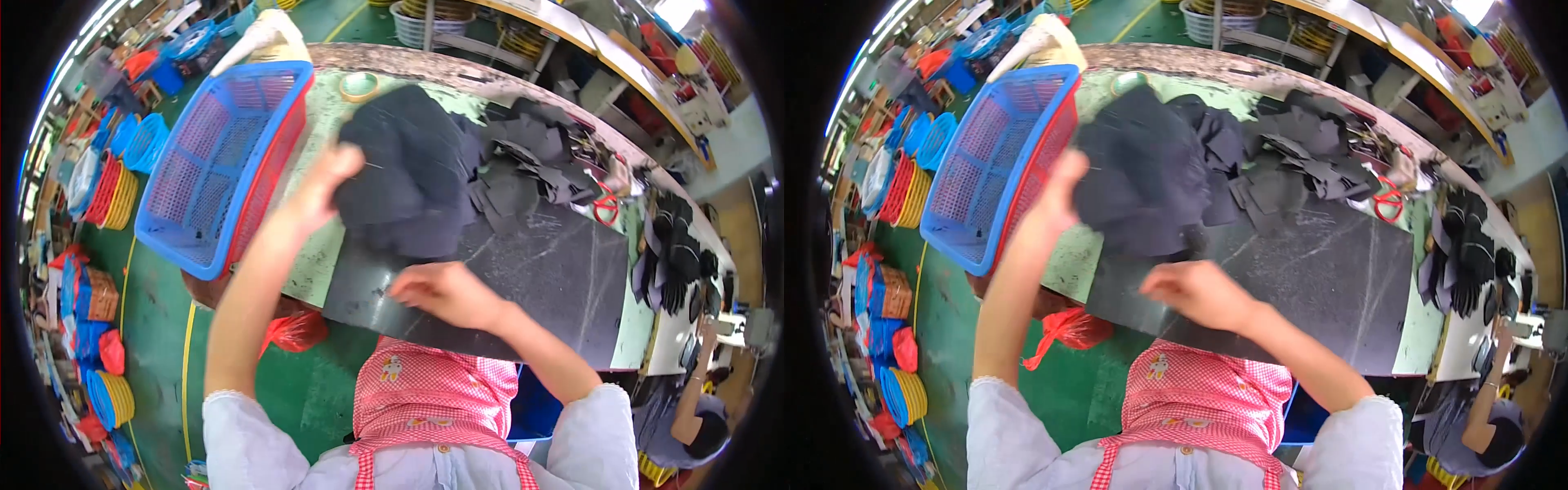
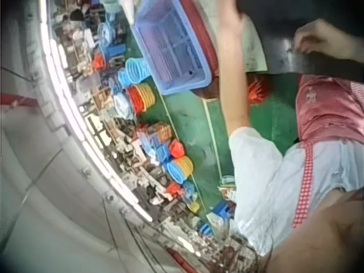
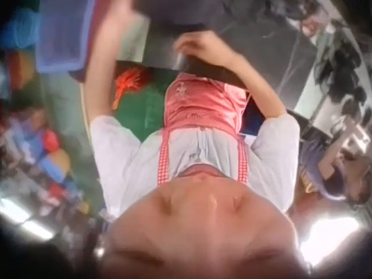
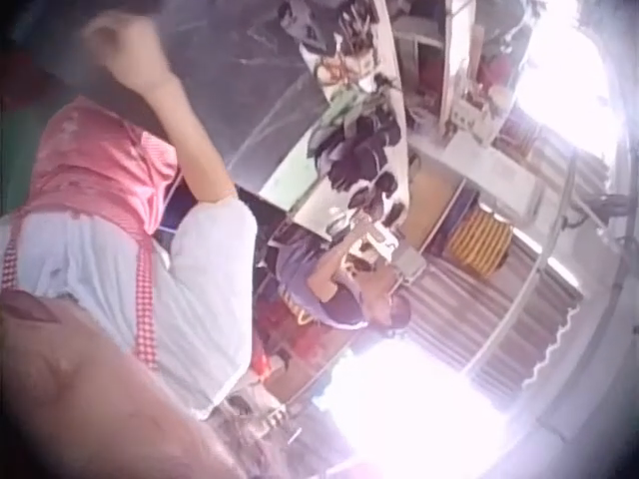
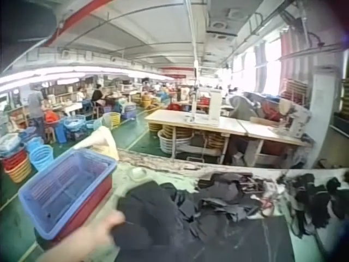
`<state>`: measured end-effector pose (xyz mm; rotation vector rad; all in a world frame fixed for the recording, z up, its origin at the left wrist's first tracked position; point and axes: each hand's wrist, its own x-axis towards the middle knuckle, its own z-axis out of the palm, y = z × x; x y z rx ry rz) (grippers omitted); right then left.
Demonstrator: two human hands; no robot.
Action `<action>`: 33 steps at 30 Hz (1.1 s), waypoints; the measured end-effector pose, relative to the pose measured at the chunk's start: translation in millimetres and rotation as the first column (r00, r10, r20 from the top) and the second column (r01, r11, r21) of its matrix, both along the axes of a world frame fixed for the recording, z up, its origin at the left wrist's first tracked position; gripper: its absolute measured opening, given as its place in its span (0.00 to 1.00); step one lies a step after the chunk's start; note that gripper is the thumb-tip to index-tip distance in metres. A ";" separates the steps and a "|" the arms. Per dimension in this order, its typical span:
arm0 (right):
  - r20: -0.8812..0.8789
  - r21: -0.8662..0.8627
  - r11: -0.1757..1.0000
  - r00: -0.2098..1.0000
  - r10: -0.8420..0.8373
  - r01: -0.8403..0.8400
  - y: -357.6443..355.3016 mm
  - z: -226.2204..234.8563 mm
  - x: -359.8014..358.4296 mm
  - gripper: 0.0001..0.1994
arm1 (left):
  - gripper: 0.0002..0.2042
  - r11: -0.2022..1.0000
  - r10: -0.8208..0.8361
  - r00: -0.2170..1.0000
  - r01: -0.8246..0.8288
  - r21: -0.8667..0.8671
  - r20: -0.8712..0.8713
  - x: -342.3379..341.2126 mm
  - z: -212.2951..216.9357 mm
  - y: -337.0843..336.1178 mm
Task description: Sorting and stacking various black fabric shoe upper components on a workbench.
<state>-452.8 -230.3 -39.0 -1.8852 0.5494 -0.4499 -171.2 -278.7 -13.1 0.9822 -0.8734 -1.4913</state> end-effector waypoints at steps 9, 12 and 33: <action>-0.173 -0.326 0.385 0.345 -0.922 0.864 -65.6 -7.3 -152.7 0.23 | 0.54 0.744 0.590 0.224 0.222 -0.630 0.776 -128.3 -9.0 17.9; -0.163 -0.415 0.403 0.369 -0.915 0.816 -89.6 -19.0 -126.4 0.22 | 0.35 0.679 0.602 0.097 0.460 -0.572 0.793 -150.4 -9.0 33.2; 0.050 -0.616 0.178 0.264 -0.963 0.767 -24.7 14.3 -315.0 0.09 | 0.40 0.632 0.623 0.110 0.513 -0.581 0.775 -155.9 -49.1 16.1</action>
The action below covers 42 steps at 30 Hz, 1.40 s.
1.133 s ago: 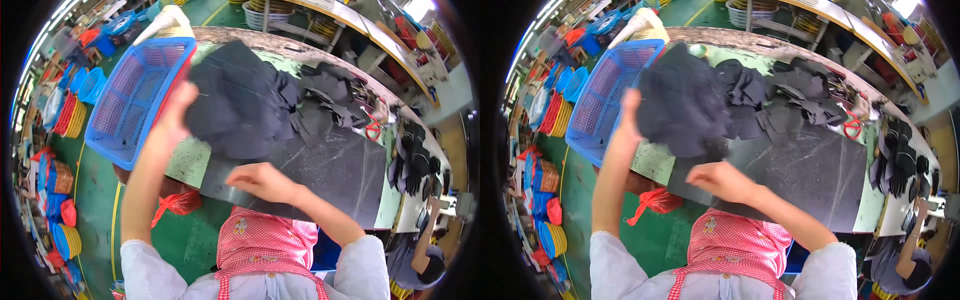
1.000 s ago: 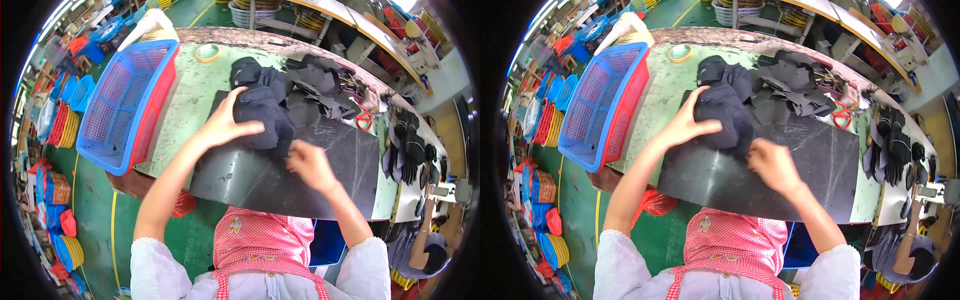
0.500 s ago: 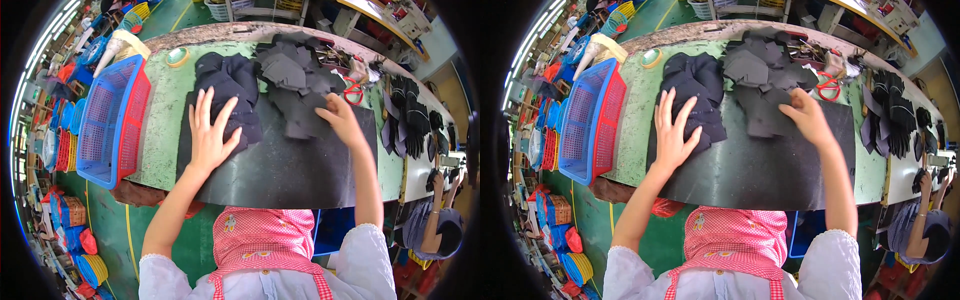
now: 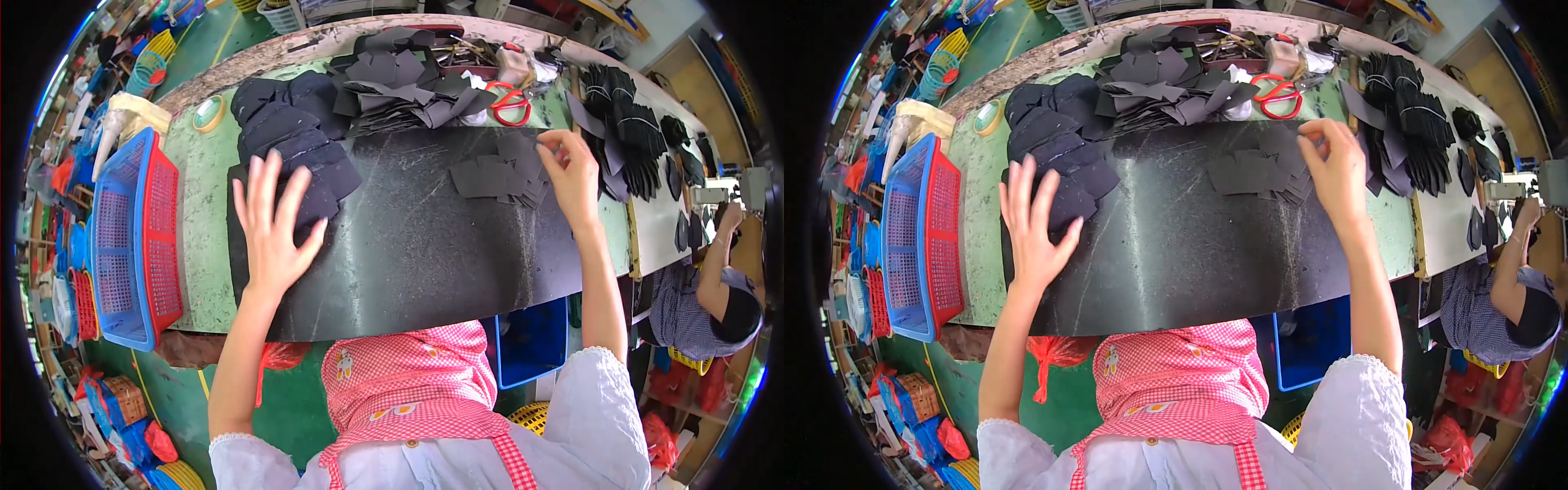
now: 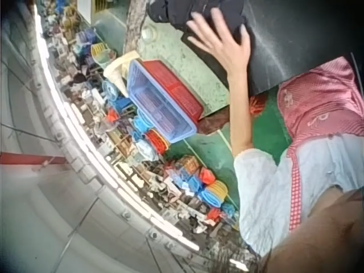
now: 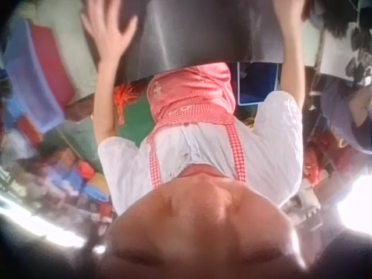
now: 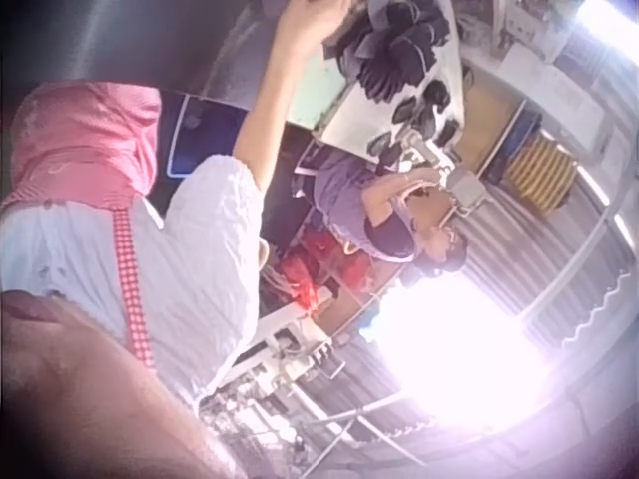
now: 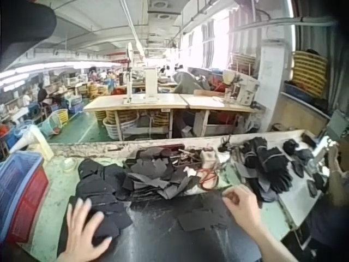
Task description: Sorting and stacking various black fabric shoe upper components on a workbench.
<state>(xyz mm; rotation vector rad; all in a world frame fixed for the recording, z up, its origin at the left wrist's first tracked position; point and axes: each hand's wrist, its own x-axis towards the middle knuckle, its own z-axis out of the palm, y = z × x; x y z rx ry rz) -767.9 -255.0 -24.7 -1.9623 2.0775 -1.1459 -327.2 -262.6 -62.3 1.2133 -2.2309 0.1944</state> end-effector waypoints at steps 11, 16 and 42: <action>-0.085 0.274 0.954 0.985 0.150 -0.121 13.6 -24.6 51.9 0.21 | 0.41 0.992 -0.043 0.987 0.023 0.126 0.156 -17.6 11.9 -29.0; -0.022 0.331 0.934 0.988 0.154 -0.138 14.8 -21.2 46.8 0.22 | 0.32 0.969 -0.166 0.978 0.138 0.204 0.128 -8.1 13.8 -11.6; -0.104 0.005 0.878 0.873 0.477 -0.479 23.2 -25.3 114.6 0.18 | 0.16 0.941 -0.234 0.875 0.313 0.126 -0.424 -13.0 25.3 66.3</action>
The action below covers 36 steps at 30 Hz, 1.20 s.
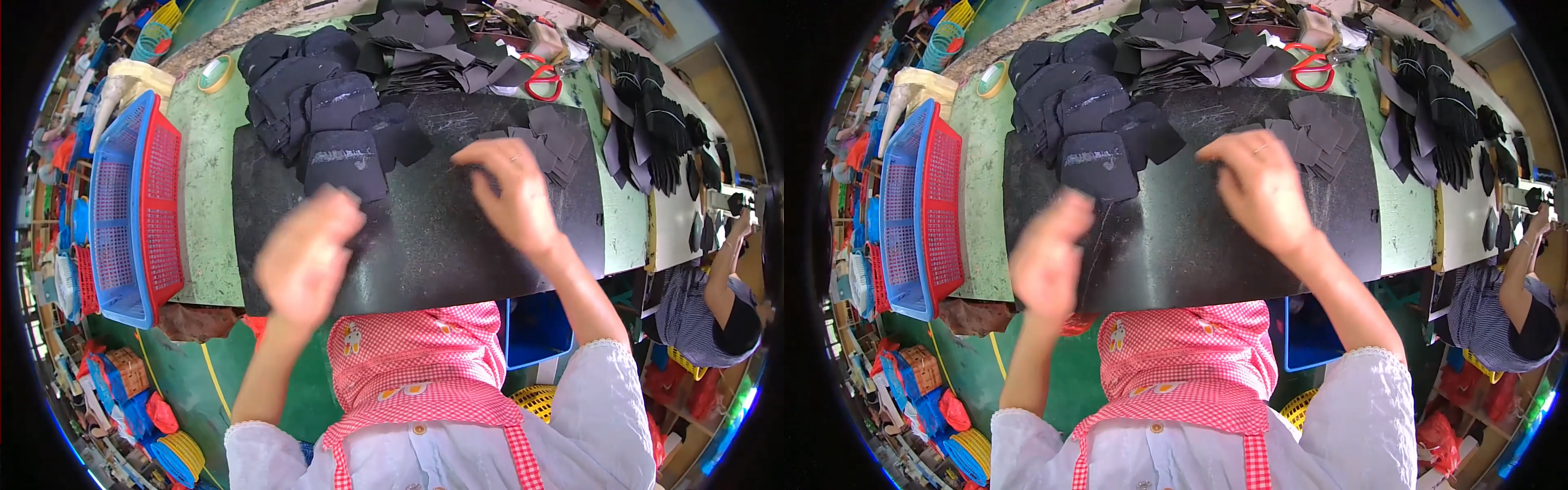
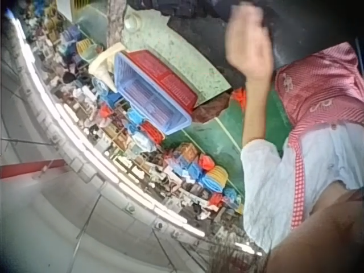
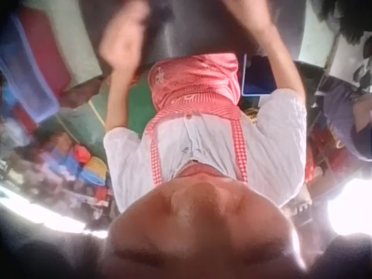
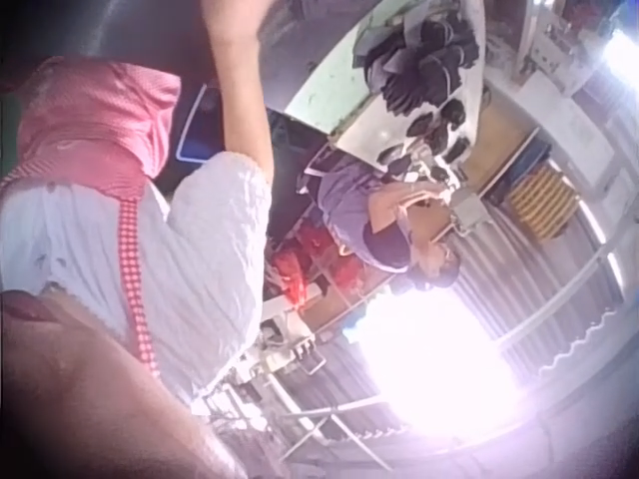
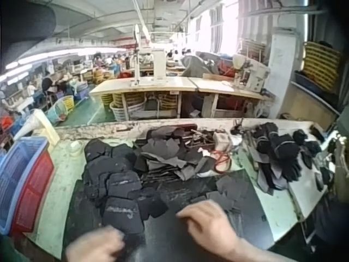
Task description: Sorting and stacking various black fabric shoe upper components on a workbench.
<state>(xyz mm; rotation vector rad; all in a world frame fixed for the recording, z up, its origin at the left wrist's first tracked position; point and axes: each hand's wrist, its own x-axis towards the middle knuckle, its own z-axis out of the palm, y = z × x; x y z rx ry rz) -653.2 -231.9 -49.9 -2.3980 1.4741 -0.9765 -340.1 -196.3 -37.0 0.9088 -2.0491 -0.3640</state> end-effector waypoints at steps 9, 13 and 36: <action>-0.067 -0.003 0.971 0.969 -0.240 0.240 -6.6 -9.0 -59.2 0.08 | 0.25 0.930 -0.178 0.959 0.091 0.357 0.219 -55.7 -23.0 50.5; 0.034 -0.010 0.973 0.973 -0.230 0.230 -4.4 -2.4 -54.8 0.08 | 0.18 0.941 -0.185 0.979 0.152 0.303 0.085 -93.7 -19.3 33.0; 0.618 0.382 0.874 0.621 -0.482 0.299 -29.1 14.9 -114.6 0.08 | 0.29 0.981 -0.185 0.953 0.168 0.093 0.239 -191.4 -49.2 -7.6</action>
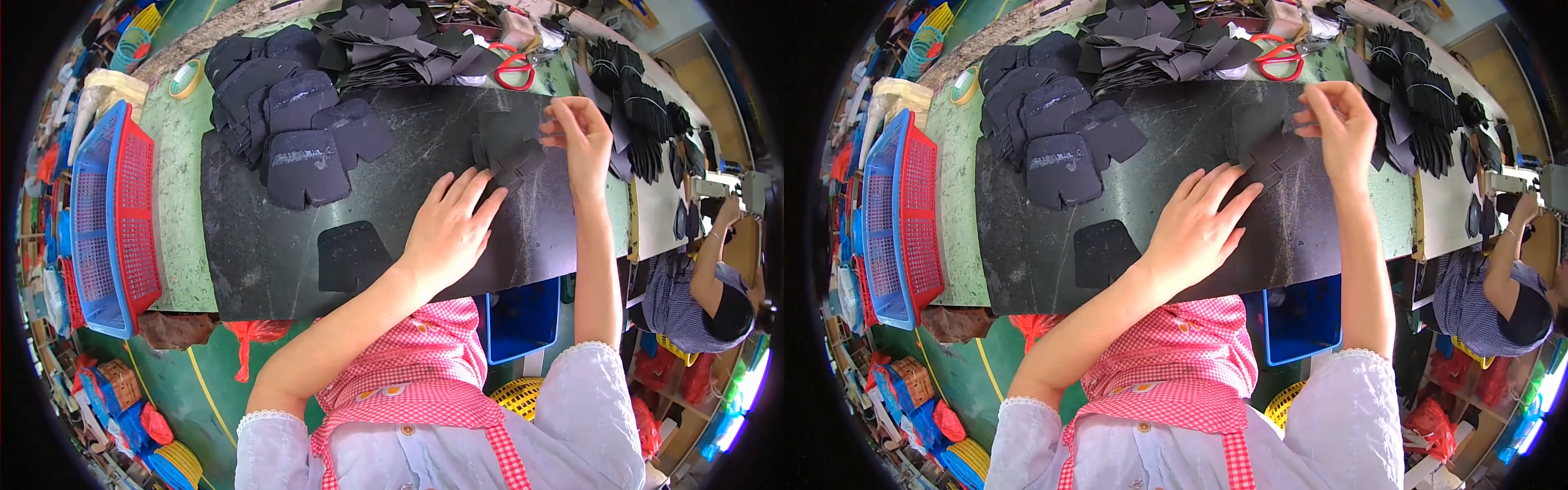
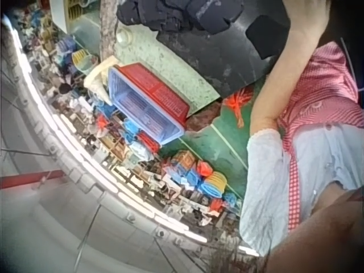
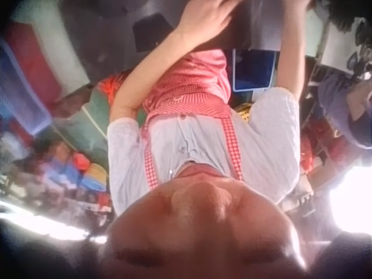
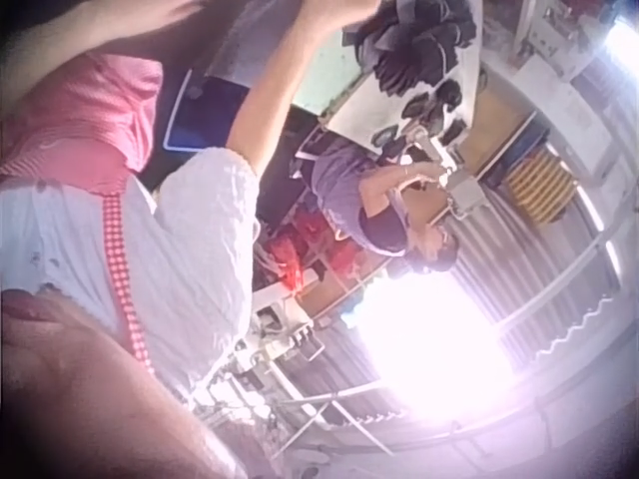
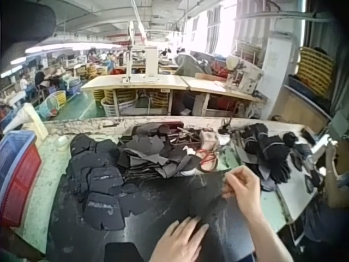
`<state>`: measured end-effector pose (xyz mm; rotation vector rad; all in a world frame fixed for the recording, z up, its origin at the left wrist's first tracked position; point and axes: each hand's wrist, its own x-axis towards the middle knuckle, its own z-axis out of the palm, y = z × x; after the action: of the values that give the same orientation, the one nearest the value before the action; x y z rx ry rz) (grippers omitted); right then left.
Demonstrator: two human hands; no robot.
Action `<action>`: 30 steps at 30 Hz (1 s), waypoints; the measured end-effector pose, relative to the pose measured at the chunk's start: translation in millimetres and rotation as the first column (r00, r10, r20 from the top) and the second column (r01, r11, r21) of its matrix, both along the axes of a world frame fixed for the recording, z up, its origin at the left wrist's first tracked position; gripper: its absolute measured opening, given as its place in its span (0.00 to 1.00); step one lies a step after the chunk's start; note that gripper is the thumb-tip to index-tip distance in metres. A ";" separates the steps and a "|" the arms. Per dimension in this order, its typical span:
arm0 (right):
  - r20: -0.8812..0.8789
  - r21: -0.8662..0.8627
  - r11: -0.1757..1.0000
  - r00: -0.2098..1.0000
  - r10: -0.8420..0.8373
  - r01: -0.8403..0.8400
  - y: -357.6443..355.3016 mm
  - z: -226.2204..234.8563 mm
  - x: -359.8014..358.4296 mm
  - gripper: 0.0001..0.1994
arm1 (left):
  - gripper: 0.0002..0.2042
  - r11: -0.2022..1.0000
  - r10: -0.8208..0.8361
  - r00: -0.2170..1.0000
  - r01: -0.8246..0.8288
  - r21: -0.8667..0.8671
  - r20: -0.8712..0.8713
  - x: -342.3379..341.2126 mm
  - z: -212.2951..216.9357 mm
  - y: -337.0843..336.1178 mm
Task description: Sorting and stacking various black fabric shoe upper components on a workbench.
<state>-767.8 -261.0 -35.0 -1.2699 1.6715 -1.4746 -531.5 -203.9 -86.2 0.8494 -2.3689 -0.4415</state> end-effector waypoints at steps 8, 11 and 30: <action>-0.577 0.109 0.893 0.703 0.415 -0.437 26.2 3.2 18.2 0.21 | 0.30 0.998 -0.006 1.000 0.007 0.057 -0.021 -0.1 7.1 -13.1; -0.771 0.133 0.892 0.520 0.367 -0.431 29.3 -1.0 16.8 0.21 | 0.30 0.999 -0.020 1.000 0.020 0.049 -0.009 -0.7 8.4 -14.4; 0.042 -0.170 0.979 0.993 -0.110 0.116 -13.0 27.0 -49.7 0.08 | 0.27 0.999 0.039 0.993 -0.038 -0.013 0.115 -2.4 -0.4 -19.4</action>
<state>-817.5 -274.0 -8.0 -1.2503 1.6484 -1.7308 -533.9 -223.3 -86.6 0.9373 -2.4530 -0.3726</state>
